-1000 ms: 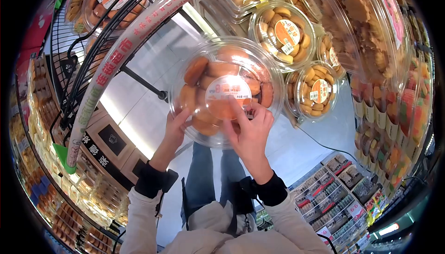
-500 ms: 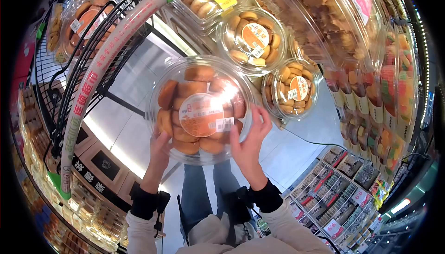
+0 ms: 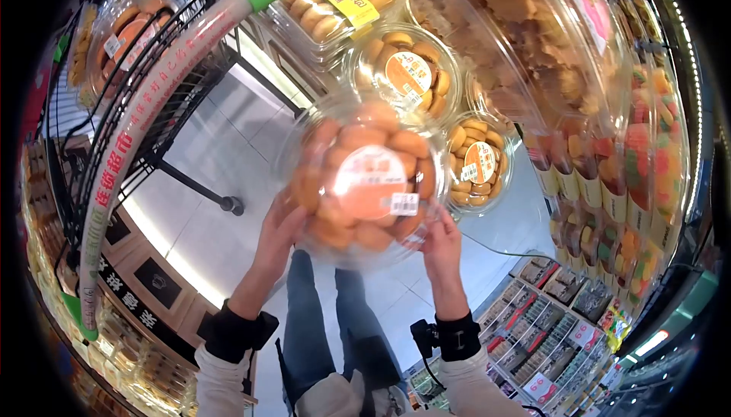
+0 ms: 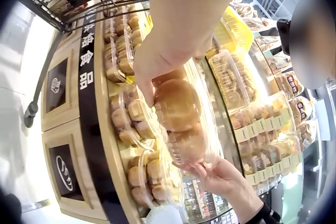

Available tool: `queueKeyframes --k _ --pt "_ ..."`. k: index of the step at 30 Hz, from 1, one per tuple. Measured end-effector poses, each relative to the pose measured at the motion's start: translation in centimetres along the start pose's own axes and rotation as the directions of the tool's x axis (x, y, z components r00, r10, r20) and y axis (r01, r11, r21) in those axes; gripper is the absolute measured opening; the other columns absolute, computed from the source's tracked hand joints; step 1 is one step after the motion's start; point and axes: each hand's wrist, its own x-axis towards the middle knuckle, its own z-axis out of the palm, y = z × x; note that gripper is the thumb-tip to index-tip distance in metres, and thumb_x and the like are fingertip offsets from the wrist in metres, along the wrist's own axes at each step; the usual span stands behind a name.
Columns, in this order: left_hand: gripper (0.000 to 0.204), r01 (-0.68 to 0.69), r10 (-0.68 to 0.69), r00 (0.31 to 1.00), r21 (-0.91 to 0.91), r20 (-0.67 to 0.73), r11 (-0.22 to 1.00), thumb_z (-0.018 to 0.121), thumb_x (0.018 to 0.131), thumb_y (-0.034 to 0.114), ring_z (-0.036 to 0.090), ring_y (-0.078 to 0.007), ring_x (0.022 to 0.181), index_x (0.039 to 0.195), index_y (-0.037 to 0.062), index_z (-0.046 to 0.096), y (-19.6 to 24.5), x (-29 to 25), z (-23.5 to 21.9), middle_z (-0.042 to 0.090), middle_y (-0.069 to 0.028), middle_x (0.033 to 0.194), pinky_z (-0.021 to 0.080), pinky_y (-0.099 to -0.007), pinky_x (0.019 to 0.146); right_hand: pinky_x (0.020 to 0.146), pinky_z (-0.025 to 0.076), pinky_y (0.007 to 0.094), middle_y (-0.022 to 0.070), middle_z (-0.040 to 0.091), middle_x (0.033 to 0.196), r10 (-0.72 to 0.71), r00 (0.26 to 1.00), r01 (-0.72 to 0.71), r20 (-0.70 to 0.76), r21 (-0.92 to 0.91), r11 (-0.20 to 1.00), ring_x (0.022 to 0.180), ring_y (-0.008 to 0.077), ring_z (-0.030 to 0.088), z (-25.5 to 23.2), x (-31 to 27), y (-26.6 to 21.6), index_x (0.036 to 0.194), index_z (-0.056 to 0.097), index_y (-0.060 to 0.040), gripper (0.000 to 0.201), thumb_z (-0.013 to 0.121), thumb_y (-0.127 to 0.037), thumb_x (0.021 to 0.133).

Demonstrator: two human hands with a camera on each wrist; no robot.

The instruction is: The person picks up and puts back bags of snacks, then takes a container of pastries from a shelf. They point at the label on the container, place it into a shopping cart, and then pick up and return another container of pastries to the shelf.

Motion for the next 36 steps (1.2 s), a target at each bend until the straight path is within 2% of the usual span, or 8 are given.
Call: queueKeyframes --k 6,15,18,23,25,30,32,36 --pt "0.047 -0.003 0.003 1.0 -0.027 0.02 1.0 0.045 0.085 0.026 0.045 -0.021 0.111 0.125 0.0039 0.033 -0.7 3.6 2.5 0.043 -0.0112 0.122 0.037 -0.0353 0.091 0.063 0.055 0.0316 0.0158 0.055 0.099 -0.249 0.968 0.246 -0.025 -0.094 0.965 0.081 0.0224 0.06 -1.8 6.9 -4.1 0.122 0.034 0.0045 0.039 0.039 -0.007 0.084" --pt "0.041 0.076 -0.075 0.997 -0.012 0.031 0.997 0.043 0.086 0.028 0.047 -0.0209 0.108 0.119 0.0029 0.04 -5.2 1.5 -0.1 0.048 -0.0115 0.117 0.037 -0.035 0.09 0.062 0.053 0.0302 0.0141 0.054 0.104 -0.197 0.98 0.197 0.012 -0.055 0.979 0.082 0.0218 0.059 -0.1 13.6 -6.7 0.118 0.038 0.0026 0.039 0.044 -0.01 0.082" --pt "0.04 0.082 -0.082 0.997 -0.01 0.011 0.997 0.042 0.087 0.026 0.047 -0.0207 0.107 0.119 0.0026 0.04 -5.1 1.5 -0.2 0.048 -0.0113 0.116 0.037 -0.0346 0.09 0.06 0.052 0.0303 0.0064 0.05 0.085 -0.174 0.985 0.174 -0.007 0.019 0.984 0.068 0.0149 0.057 1.0 15.1 -6.4 0.115 0.041 0.0034 0.039 0.047 -0.005 0.078" --pt "0.038 0.069 -0.069 0.998 -0.026 0.009 0.997 0.041 0.087 0.024 0.047 -0.0206 0.107 0.119 0.0033 0.04 -4.3 2.0 0.0 0.048 -0.0116 0.116 0.037 -0.0336 0.089 0.061 0.052 0.0313 0.0076 0.051 0.089 -0.166 0.986 0.166 0.024 -0.023 0.986 0.072 0.0149 0.056 0.1 16.9 -5.9 0.12 0.038 0.0017 0.041 0.046 -0.007 0.081" --pt "0.037 0.052 -0.051 0.999 -0.021 0.016 0.998 0.042 0.086 0.022 0.047 -0.0207 0.107 0.119 0.0036 0.04 -4.0 2.1 0.0 0.048 -0.0119 0.116 0.038 -0.0331 0.089 0.064 0.05 0.0311 0.008 0.053 0.094 -0.178 0.984 0.176 -0.025 -0.067 0.982 0.079 0.0175 0.057 0.2 16.3 -5.8 0.115 0.042 -0.0013 0.034 0.044 -0.009 0.083" --pt "0.04 -0.056 0.058 0.995 -0.033 0.075 0.998 0.047 0.085 0.014 0.045 -0.0204 0.109 0.122 0.0026 0.036 -3.2 0.6 0.4 0.046 -0.0127 0.118 0.038 -0.0315 0.088 0.056 0.046 0.0277 0.0024 0.051 0.08 -0.18 0.979 0.19 -0.1 0.104 0.976 0.063 0.0118 0.052 1.2 8.3 -5.4 0.104 0.047 -0.0046 0.021 0.045 -0.01 0.083" --pt "0.043 -0.111 0.11 0.992 0.021 0.058 0.994 0.049 0.085 0.011 0.044 -0.0204 0.11 0.124 0.002 0.032 -2.7 -0.5 0.9 0.043 -0.0125 0.12 0.037 -0.0315 0.09 0.055 0.05 0.0305 0.0082 0.053 0.089 -0.215 0.976 0.219 0.044 -0.098 0.971 0.068 0.0155 0.054 -2.9 6.0 -3.8 0.121 0.039 -0.0019 0.037 0.041 -0.011 0.085" --pt "0.06 -0.179 0.16 0.981 0.2 0.11 0.963 0.058 0.082 0.019 0.043 -0.0183 0.109 0.128 0.003 0.025 -0.6 -4.3 1.7 0.041 -0.0093 0.121 0.039 -0.0285 0.085 0.052 0.055 0.0342 0.0026 0.053 0.081 0.014 0.998 -0.011 0.055 -0.05 0.999 0.059 0.0084 0.049 -4.7 -2.0 -3.5 0.12 0.041 -0.0035 0.039 0.042 -0.004 0.08"
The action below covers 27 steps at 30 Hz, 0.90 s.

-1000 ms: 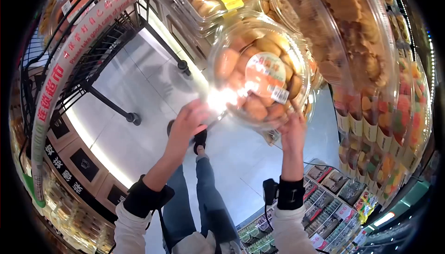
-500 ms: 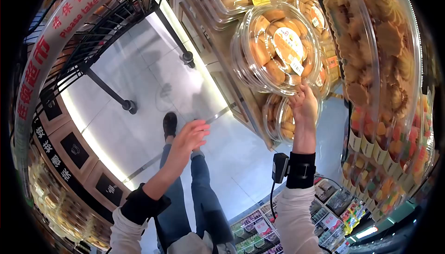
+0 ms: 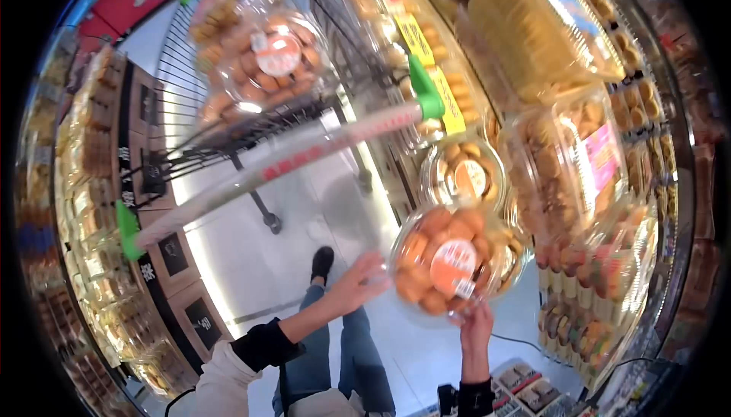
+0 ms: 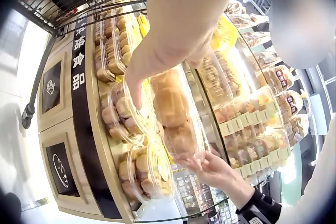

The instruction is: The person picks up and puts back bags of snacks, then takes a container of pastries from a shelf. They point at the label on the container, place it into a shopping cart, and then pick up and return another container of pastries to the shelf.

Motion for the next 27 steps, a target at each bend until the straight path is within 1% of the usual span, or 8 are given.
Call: queueKeyframes --k 2,4,8,15,16,17,22,27 --pt "0.064 0.009 -0.013 0.999 -0.103 -0.036 0.995 0.061 0.08 0.025 0.043 -0.0173 0.108 0.127 0.0011 0.025 2.2 -1.6 0.6 0.041 -0.0105 0.121 0.037 -0.03 0.087 0.052 0.056 0.0362 0.005 0.055 0.088 0.041 0.998 -0.04 0.048 -0.008 0.999 0.061 0.0099 0.053 -0.5 -2.7 0.0 0.119 0.042 -0.0026 0.04 0.041 -0.002 0.079" --pt "0.062 0.068 -0.065 0.997 0.056 -0.046 0.996 0.062 0.078 0.03 0.041 -0.0149 0.107 0.123 0.0003 0.031 5.3 -4.2 1.5 0.043 -0.0087 0.116 0.034 -0.0299 0.091 0.052 0.056 0.0371 0.0065 0.056 0.093 0.06 0.996 -0.058 0.073 -0.034 0.998 0.063 0.0109 0.055 0.8 -5.5 -1.9 0.118 0.042 -0.0015 0.04 0.041 0.0 0.078" --pt "0.054 -0.066 0.061 0.996 -0.071 -0.072 0.995 0.059 0.081 0.026 0.041 -0.012 0.106 0.121 0.0011 0.034 9.9 -10.7 2.4 0.045 -0.006 0.113 0.033 -0.0284 0.092 0.053 0.056 0.0331 0.0099 0.056 0.101 0.036 0.953 -0.007 0.301 -0.096 0.995 0.068 0.0115 0.057 2.7 -9.9 -6.3 0.119 0.04 0.0006 0.042 0.042 0.002 0.077" --pt "0.042 -0.185 0.106 0.934 -0.205 -0.341 0.961 0.057 0.082 0.022 0.05 -0.0092 0.094 0.116 0.0032 0.04 18.7 -19.7 2.2 0.052 -0.0022 0.103 0.045 -0.0257 0.076 0.058 0.055 0.028 0.0133 0.051 0.114 -0.032 0.748 0.182 0.663 -0.159 0.97 0.084 0.0176 0.058 9.6 -12.7 -13.1 0.123 0.036 0.0022 0.041 0.044 -0.004 0.083" --pt "0.042 -0.184 0.076 0.927 -0.271 -0.367 0.945 0.057 0.082 0.021 0.051 -0.0097 0.093 0.116 0.0036 0.04 19.9 -20.3 1.4 0.052 -0.002 0.102 0.046 -0.0263 0.074 0.059 0.055 0.029 0.0141 0.049 0.115 -0.035 0.705 0.213 0.709 -0.164 0.963 0.087 0.0198 0.058 11.3 -13.0 -14.2 0.123 0.035 0.0024 0.04 0.044 -0.006 0.085" --pt "0.046 -0.152 0.028 0.919 -0.288 -0.394 0.945 0.054 0.081 0.026 0.054 -0.0206 0.1 0.12 0.0072 0.038 19.6 -20.6 -0.6 0.052 -0.0078 0.109 0.048 -0.0415 0.079 0.062 0.055 0.0305 0.0149 0.049 0.116 -0.066 0.672 0.219 0.737 -0.113 0.969 0.089 0.022 0.058 13.1 -13.6 -15.2 0.123 0.035 0.0025 0.04 0.043 -0.009 0.086" --pt "0.047 -0.332 0.126 0.872 -0.381 -0.473 0.863 0.052 0.082 0.034 0.053 -0.023 0.099 0.119 0.0083 0.039 27.6 -21.5 -6.6 0.053 -0.0069 0.109 0.047 -0.0425 0.078 0.071 0.053 0.0378 0.0181 0.046 0.118 -0.148 0.556 0.263 0.818 -0.004 0.965 0.094 0.0313 0.056 20.5 -12.1 -17.7 0.122 0.035 0.0029 0.039 0.039 -0.018 0.089" --pt "0.042 -0.415 0.197 0.793 -0.276 -0.576 0.867 0.052 0.082 0.03 0.053 -0.0233 0.096 0.115 0.0056 0.042 34.3 -16.5 -19.2 0.052 -0.008 0.105 0.047 -0.0413 0.077 0.071 0.052 0.035 0.0163 0.051 0.112 -0.17 0.63 0.275 0.758 -0.013 0.961 0.091 0.028 0.058 26.5 -8.9 -17.7 0.117 0.041 0.0026 0.034 0.039 -0.017 0.089"
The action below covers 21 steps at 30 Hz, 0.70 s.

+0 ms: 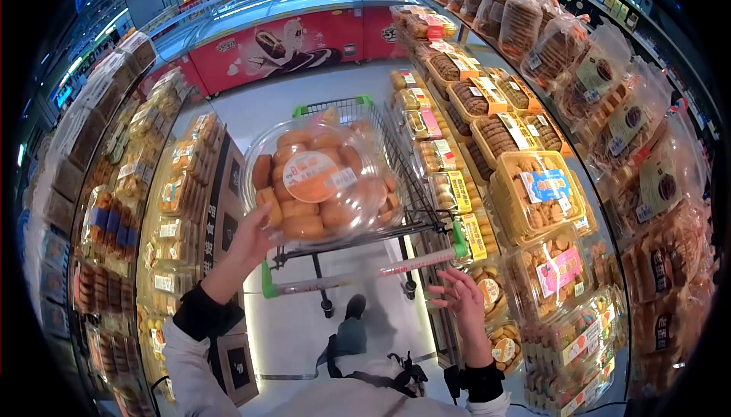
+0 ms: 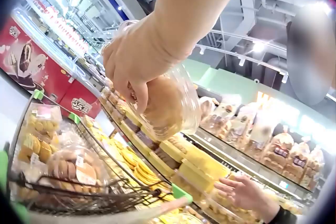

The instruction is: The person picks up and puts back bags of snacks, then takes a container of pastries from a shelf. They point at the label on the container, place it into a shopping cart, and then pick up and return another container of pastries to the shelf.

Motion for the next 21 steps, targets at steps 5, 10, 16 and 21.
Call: queueKeyframes --k 5,10,16,21 --pt "0.049 -0.043 0.049 0.995 0.071 -0.09 0.997 0.055 0.08 0.033 0.052 -0.026 0.098 0.118 0.0047 0.04 2.4 16.0 -2.1 0.051 -0.0093 0.108 0.047 -0.042 0.079 0.069 0.052 0.0327 0.015 0.053 0.107 0.005 0.991 -0.007 -0.134 -0.016 1.0 0.086 0.0255 0.059 0.8 4.6 0.1 0.112 0.046 0.0023 0.031 0.04 -0.016 0.089" --pt "0.048 0.011 -0.01 0.998 0.004 -0.069 1.0 0.054 0.081 0.034 0.054 -0.0267 0.092 0.118 0.0062 0.04 -0.4 30.6 -1.3 0.05 -0.0116 0.108 0.047 -0.044 0.076 0.067 0.052 0.0316 0.0142 0.054 0.104 0.014 0.957 -0.009 -0.289 0.019 1.0 0.083 0.0243 0.06 0.6 6.8 1.3 0.11 0.049 0.0013 0.03 0.042 -0.018 0.088" --pt "0.057 0.079 -0.087 0.989 -0.068 -0.117 0.995 0.054 0.08 0.038 0.049 -0.0326 0.102 0.121 0.0031 0.036 -7.6 43.1 -2.3 0.046 -0.0152 0.116 0.044 -0.046 0.083 0.066 0.052 0.0326 0.0148 0.055 0.103 0.068 0.922 -0.052 -0.382 0.051 0.997 0.083 0.0256 0.06 0.7 7.9 2.7 0.108 0.05 -0.0004 0.029 0.043 -0.02 0.088" --pt "0.054 0.145 -0.174 0.979 -0.24 -0.102 0.96 0.052 0.083 0.036 0.047 -0.032 0.105 0.121 0.0024 0.035 -12.8 48.8 -3.2 0.043 -0.0148 0.12 0.043 -0.0476 0.086 0.066 0.051 0.032 0.0149 0.055 0.101 0.066 0.891 -0.036 -0.449 0.075 0.997 0.082 0.0251 0.06 0.9 8.4 2.8 0.107 0.051 0.0001 0.03 0.044 -0.021 0.087"
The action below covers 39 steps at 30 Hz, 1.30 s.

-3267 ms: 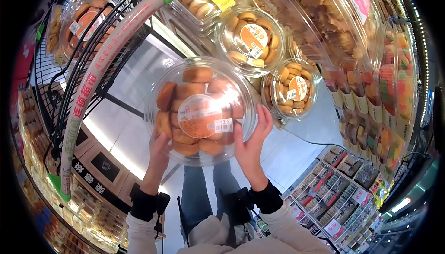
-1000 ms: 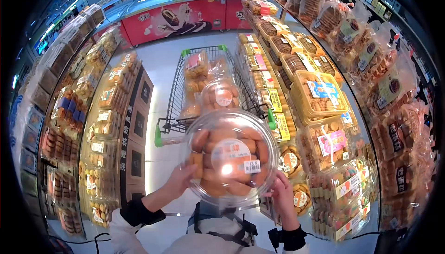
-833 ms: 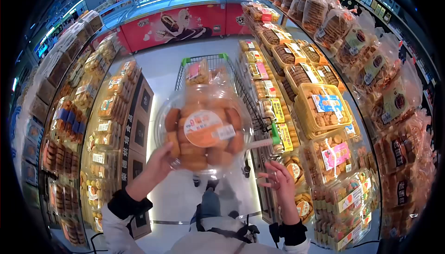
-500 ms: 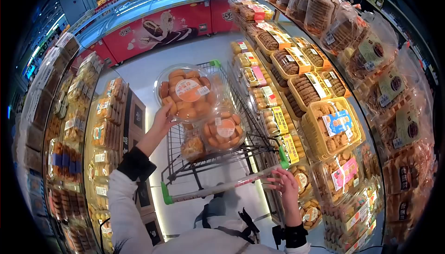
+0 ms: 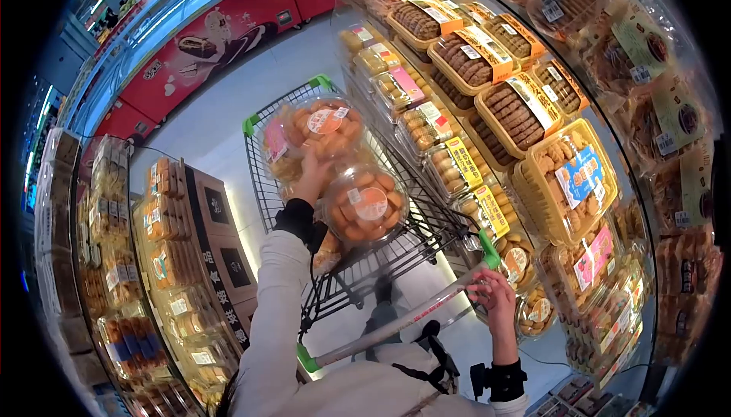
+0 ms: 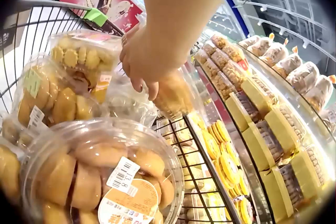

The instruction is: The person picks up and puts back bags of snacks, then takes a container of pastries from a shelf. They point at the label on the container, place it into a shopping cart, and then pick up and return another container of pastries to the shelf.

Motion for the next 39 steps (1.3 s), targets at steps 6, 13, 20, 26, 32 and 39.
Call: queueKeyframes --k 6,13,20,26,32,39 --pt "0.054 -0.143 0.14 0.987 -0.032 -0.084 0.989 0.06 0.079 0.03 0.051 -0.0304 0.095 0.119 0.0031 0.037 -3.1 2.7 -1.7 0.049 -0.0124 0.108 0.043 -0.0491 0.081 0.066 0.051 0.0302 0.0135 0.056 0.1 0.0 0.999 0.0 -0.048 -0.01 1.0 0.081 0.0235 0.06 0.5 -0.1 -0.4 0.107 0.051 0.0008 0.03 0.044 -0.02 0.087" --pt "0.049 -0.494 0.401 0.868 0.598 0.293 0.632 0.059 0.079 0.024 0.05 -0.0261 0.092 0.118 0.003 0.038 -2.5 7.9 -6.0 0.047 -0.0124 0.108 0.046 -0.0405 0.08 0.065 0.051 0.0289 0.0124 0.056 0.099 0.012 0.997 -0.013 -0.071 -0.007 1.0 0.08 0.0215 0.06 0.6 -0.5 0.5 0.106 0.051 0.0006 0.028 0.042 -0.018 0.087" --pt "0.042 -0.359 0.259 0.928 0.451 0.27 0.817 0.055 0.081 0.017 0.047 -0.0224 0.093 0.117 0.002 0.039 0.8 4.9 -2.7 0.045 -0.0124 0.108 0.046 -0.0384 0.081 0.067 0.05 0.0291 0.0123 0.056 0.101 0.002 0.998 -0.003 -0.065 -0.018 1.0 0.082 0.0203 0.06 0.8 -1.1 0.0 0.107 0.051 0.0003 0.029 0.042 -0.019 0.086" --pt "0.042 -0.254 0.107 0.925 0.383 0.366 0.888 0.052 0.081 0.018 0.047 -0.0234 0.103 0.118 0.0053 0.038 1.5 3.6 -2.9 0.047 -0.0103 0.113 0.042 -0.0379 0.086 0.069 0.05 0.0289 0.0114 0.056 0.103 0.016 0.998 -0.018 -0.056 -0.039 0.999 0.084 0.0195 0.059 0.0 -2.3 0.4 0.107 0.051 -0.0005 0.03 0.042 -0.021 0.087" --pt "0.056 -0.094 0.035 0.981 0.311 0.192 0.946 0.046 0.078 -0.005 0.045 -0.0216 0.106 0.129 0.0064 0.025 4.4 -3.1 -0.6 0.038 -0.011 0.12 0.044 -0.0293 0.082 0.07 0.05 0.0296 0.0117 0.056 0.102 -0.025 1.0 0.025 0.013 -0.001 1.0 0.086 0.0199 0.058 -1.1 -3.4 0.7 0.107 0.052 -0.0002 0.029 0.043 -0.019 0.086" --pt "0.037 -0.47 0.28 0.873 0.532 0.4 0.704 0.046 0.084 0.016 0.049 -0.0231 0.103 0.119 0.0049 0.036 6.6 -7.9 1.7 0.042 -0.0097 0.117 0.043 -0.0336 0.084 0.069 0.05 0.0288 0.0114 0.057 0.099 -0.071 0.99 0.067 0.124 0.036 0.997 0.085 0.0198 0.059 -4.8 -5.6 0.9 0.106 0.052 0.0 0.027 0.044 -0.017 0.086"
